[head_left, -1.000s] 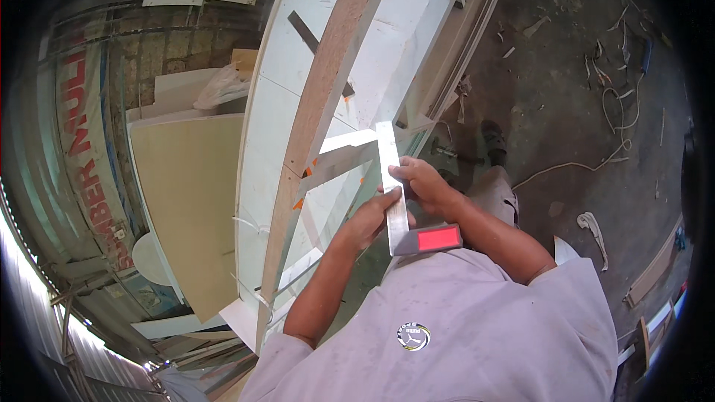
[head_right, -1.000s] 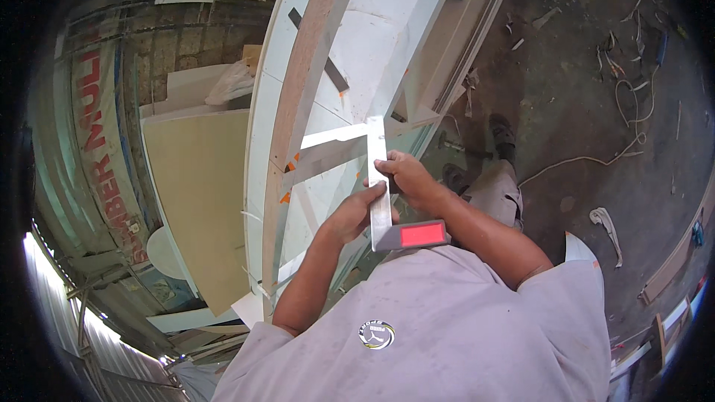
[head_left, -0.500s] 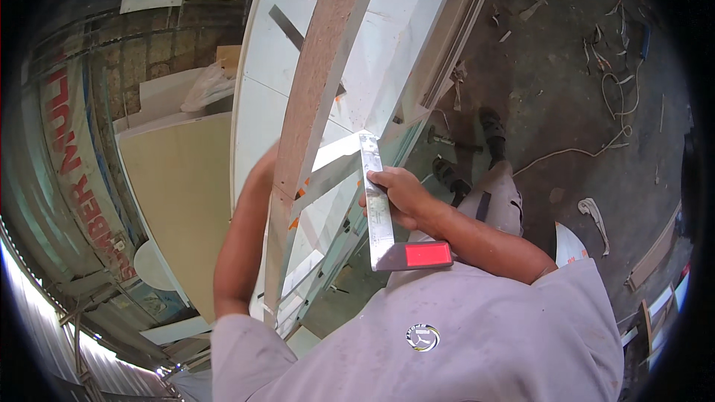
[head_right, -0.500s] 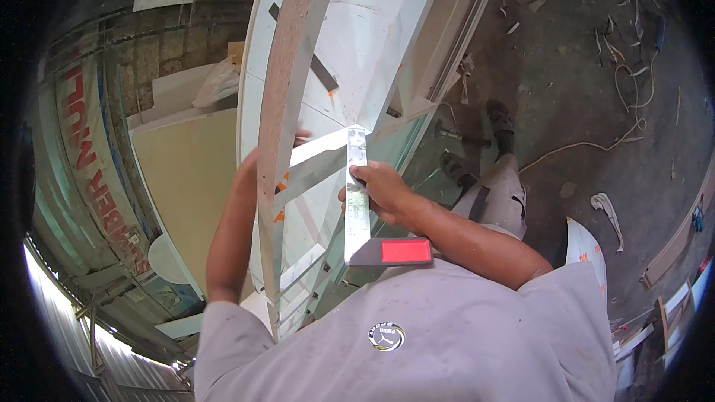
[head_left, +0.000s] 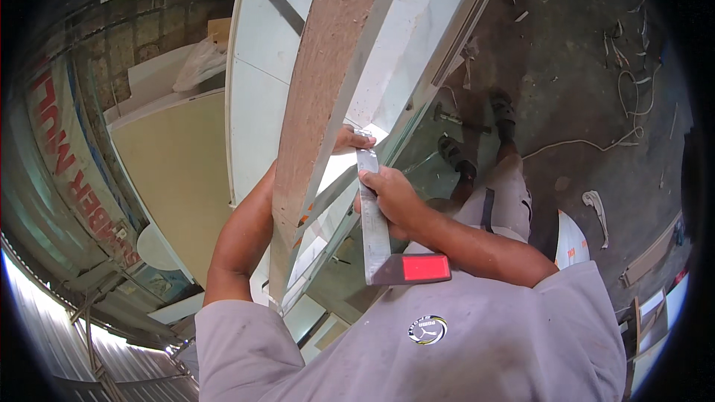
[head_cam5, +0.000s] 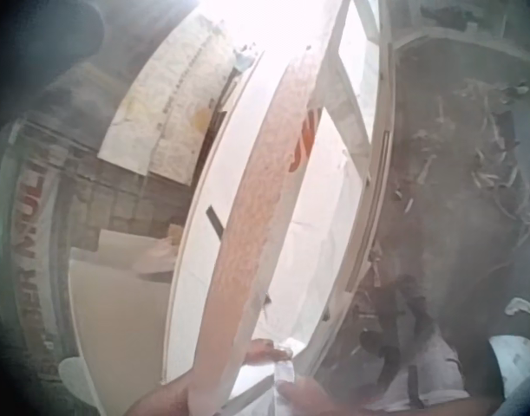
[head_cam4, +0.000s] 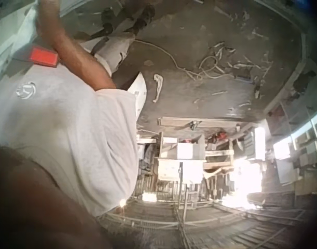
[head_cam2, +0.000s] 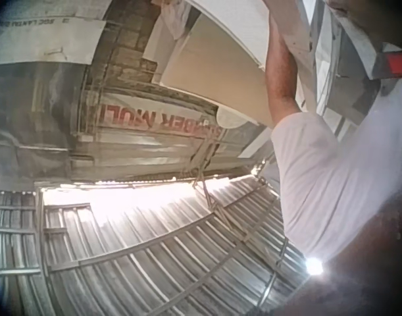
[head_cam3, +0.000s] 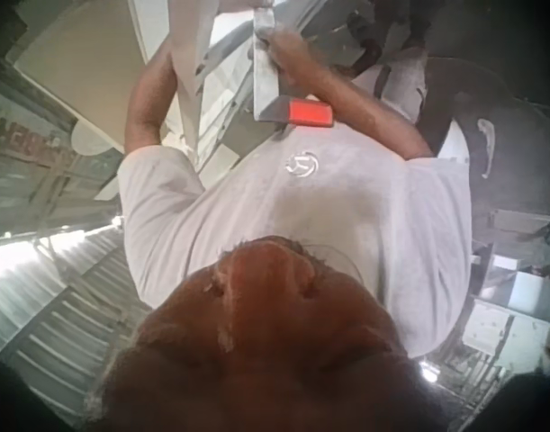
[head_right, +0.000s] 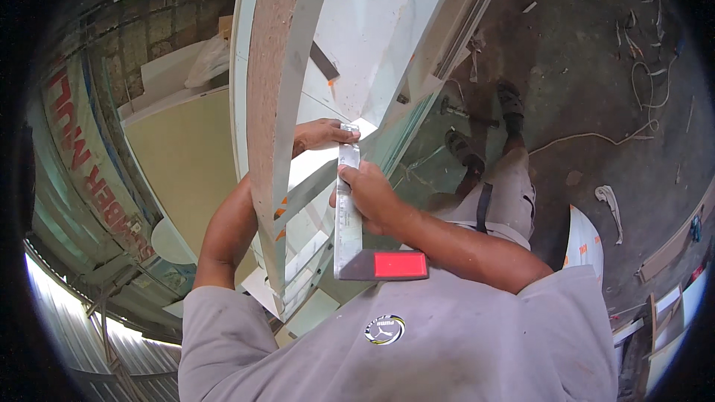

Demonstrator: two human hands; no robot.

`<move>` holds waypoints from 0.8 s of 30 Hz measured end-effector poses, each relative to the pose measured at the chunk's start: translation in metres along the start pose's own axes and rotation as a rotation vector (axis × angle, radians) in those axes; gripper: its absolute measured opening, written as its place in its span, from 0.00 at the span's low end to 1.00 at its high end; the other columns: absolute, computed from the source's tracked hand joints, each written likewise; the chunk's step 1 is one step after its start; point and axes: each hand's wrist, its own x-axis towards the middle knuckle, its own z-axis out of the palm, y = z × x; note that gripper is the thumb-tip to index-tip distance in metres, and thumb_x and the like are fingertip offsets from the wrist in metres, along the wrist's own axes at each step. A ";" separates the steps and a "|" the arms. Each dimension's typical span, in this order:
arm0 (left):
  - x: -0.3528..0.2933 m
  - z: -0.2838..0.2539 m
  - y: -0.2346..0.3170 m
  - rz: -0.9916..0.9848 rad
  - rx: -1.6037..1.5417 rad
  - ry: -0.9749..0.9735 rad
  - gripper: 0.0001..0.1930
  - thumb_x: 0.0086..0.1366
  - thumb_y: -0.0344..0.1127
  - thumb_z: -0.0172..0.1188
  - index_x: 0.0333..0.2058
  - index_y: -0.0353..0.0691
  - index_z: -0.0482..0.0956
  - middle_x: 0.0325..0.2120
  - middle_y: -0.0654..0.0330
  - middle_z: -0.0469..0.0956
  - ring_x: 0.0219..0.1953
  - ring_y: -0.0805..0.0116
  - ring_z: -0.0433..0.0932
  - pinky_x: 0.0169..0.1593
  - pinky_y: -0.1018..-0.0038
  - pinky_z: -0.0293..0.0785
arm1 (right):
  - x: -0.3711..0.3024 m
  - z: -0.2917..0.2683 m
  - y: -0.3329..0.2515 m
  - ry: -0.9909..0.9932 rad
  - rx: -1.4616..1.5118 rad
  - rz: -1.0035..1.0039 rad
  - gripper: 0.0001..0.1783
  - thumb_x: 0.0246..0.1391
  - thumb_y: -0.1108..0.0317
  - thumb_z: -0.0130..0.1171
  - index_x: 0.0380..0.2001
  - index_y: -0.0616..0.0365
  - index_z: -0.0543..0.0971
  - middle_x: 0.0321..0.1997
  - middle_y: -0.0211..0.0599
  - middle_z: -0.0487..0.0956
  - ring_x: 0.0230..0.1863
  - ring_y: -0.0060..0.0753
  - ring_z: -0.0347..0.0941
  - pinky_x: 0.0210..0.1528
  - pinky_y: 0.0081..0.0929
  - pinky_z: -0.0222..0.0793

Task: The person aligns a wooden trim piece against a white frame, using a square to check for right angles and a pencil to mark placement. The person then presses the piece into position and secures it by driving screws with a screwdriver.

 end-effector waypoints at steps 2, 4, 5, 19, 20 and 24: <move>-0.009 -0.003 0.014 0.016 0.028 -0.003 0.37 0.60 0.65 0.62 0.49 0.31 0.81 0.53 0.43 0.75 0.60 0.53 0.68 0.65 0.63 0.57 | 0.000 0.007 0.000 0.080 0.006 -0.035 0.12 0.68 0.61 0.44 0.40 0.59 0.66 0.20 0.37 0.74 0.15 0.29 0.69 0.17 0.31 0.68; -0.016 -0.005 0.017 0.024 0.022 0.002 0.37 0.60 0.65 0.62 0.48 0.31 0.81 0.53 0.44 0.75 0.60 0.53 0.69 0.65 0.63 0.58 | 0.002 0.017 0.000 0.146 0.010 -0.058 0.12 0.67 0.60 0.45 0.39 0.58 0.66 0.19 0.36 0.73 0.14 0.29 0.69 0.16 0.30 0.67; -0.017 -0.005 0.018 0.028 0.017 0.006 0.37 0.60 0.65 0.62 0.48 0.31 0.81 0.53 0.44 0.75 0.59 0.53 0.69 0.64 0.63 0.58 | 0.002 0.022 0.000 0.176 0.012 -0.065 0.12 0.67 0.59 0.45 0.39 0.58 0.66 0.18 0.36 0.73 0.14 0.29 0.68 0.16 0.31 0.67; -0.061 -0.007 0.022 0.076 -0.031 0.022 0.36 0.60 0.64 0.63 0.48 0.31 0.81 0.52 0.45 0.77 0.57 0.56 0.72 0.61 0.66 0.64 | -0.021 0.031 0.005 0.159 0.062 -0.036 0.11 0.68 0.60 0.47 0.38 0.57 0.66 0.20 0.37 0.73 0.13 0.28 0.66 0.15 0.30 0.63; -0.065 -0.008 0.023 0.081 -0.033 0.015 0.36 0.60 0.64 0.63 0.47 0.31 0.82 0.52 0.46 0.77 0.57 0.56 0.72 0.61 0.66 0.64 | -0.030 0.034 0.003 0.149 0.075 -0.019 0.11 0.68 0.60 0.46 0.38 0.57 0.66 0.19 0.37 0.73 0.13 0.28 0.66 0.15 0.29 0.63; -0.067 -0.008 0.015 0.052 -0.078 -0.007 0.36 0.60 0.64 0.63 0.47 0.31 0.82 0.51 0.47 0.78 0.55 0.58 0.74 0.59 0.68 0.67 | -0.036 0.049 0.002 0.168 0.048 -0.027 0.12 0.68 0.59 0.46 0.38 0.58 0.67 0.18 0.35 0.71 0.13 0.25 0.66 0.15 0.27 0.62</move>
